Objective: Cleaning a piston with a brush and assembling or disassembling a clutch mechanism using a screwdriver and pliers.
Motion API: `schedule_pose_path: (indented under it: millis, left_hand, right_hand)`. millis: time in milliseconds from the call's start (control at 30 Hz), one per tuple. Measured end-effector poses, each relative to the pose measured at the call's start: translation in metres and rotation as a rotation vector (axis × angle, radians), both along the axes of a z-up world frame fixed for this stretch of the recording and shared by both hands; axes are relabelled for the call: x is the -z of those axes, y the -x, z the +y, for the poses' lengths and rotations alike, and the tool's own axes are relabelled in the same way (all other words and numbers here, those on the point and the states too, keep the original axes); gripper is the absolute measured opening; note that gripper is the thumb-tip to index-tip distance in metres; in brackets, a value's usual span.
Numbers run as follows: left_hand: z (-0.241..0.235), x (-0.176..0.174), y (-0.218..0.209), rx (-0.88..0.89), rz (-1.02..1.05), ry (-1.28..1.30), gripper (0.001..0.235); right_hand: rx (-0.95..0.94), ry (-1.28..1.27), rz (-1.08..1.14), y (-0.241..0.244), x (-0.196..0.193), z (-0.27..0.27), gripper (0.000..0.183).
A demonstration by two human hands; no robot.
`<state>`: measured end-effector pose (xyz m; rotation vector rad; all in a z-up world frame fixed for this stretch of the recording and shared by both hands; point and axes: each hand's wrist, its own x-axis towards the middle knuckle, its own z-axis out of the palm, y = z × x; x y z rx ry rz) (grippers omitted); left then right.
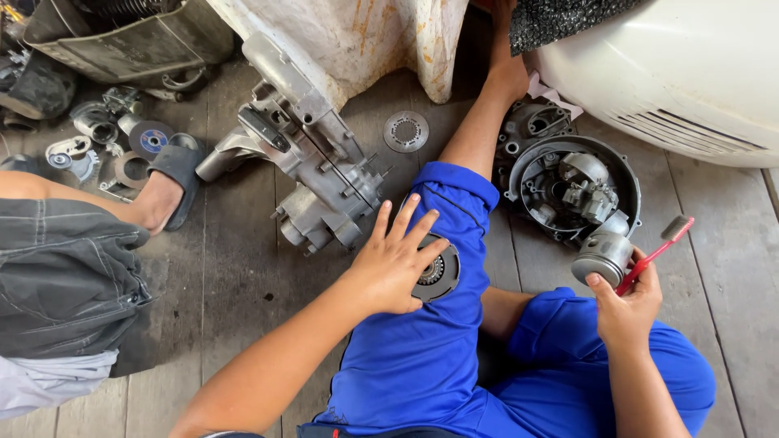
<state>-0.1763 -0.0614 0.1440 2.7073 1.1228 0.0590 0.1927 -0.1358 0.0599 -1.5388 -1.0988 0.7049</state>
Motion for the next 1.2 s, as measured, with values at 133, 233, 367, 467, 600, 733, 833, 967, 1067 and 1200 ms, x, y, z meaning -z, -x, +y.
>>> schedule_pose_path:
  millis: [133, 233, 367, 467, 600, 733, 833, 967, 1067, 1200]
  left_hand:
    - [-0.001, -0.006, 0.001, 0.032, 0.007, -0.098, 0.101]
    - [0.0, -0.016, 0.001, 0.056, 0.023, -0.061, 0.08]
    - [0.006, -0.019, -0.002, 0.062, 0.02, -0.148, 0.056]
    - [0.007, -0.018, -0.004, 0.07, 0.093, -0.179, 0.06]
    - [0.0, -0.014, -0.009, 0.1, 0.146, -0.281, 0.07]
    - [0.001, -0.018, -0.01, 0.121, 0.206, -0.318, 0.073]
    - [0.002, -0.019, -0.011, 0.125, 0.184, -0.324, 0.07]
    - [0.007, -0.014, -0.013, 0.203, 0.07, -0.356, 0.04]
    - [0.007, -0.017, -0.019, 0.186, 0.135, -0.413, 0.044]
    - [0.0, -0.014, -0.027, 0.056, 0.322, -0.371, 0.075]
  right_hand:
    - [0.009, 0.018, -0.015, 0.001, -0.001, -0.001, 0.069]
    - [0.004, 0.027, 0.036, 0.002, -0.002, -0.001, 0.071]
    - [-0.006, 0.015, -0.008, 0.005, -0.005, 0.001, 0.069]
    - [-0.005, 0.012, -0.041, 0.004, -0.003, 0.004, 0.069]
    - [-0.013, 0.005, -0.043, 0.004, -0.005, 0.001, 0.07]
    - [-0.003, 0.015, -0.044, 0.004, -0.004, 0.002, 0.071]
    - [-0.012, 0.012, -0.052, 0.004, -0.006, -0.001, 0.069]
    - [-0.007, 0.009, -0.033, 0.003, -0.004, -0.001, 0.069]
    - [-0.012, 0.01, -0.025, 0.003, -0.005, -0.002, 0.069]
    - [-0.018, -0.015, 0.022, 0.001, 0.001, -0.002, 0.065]
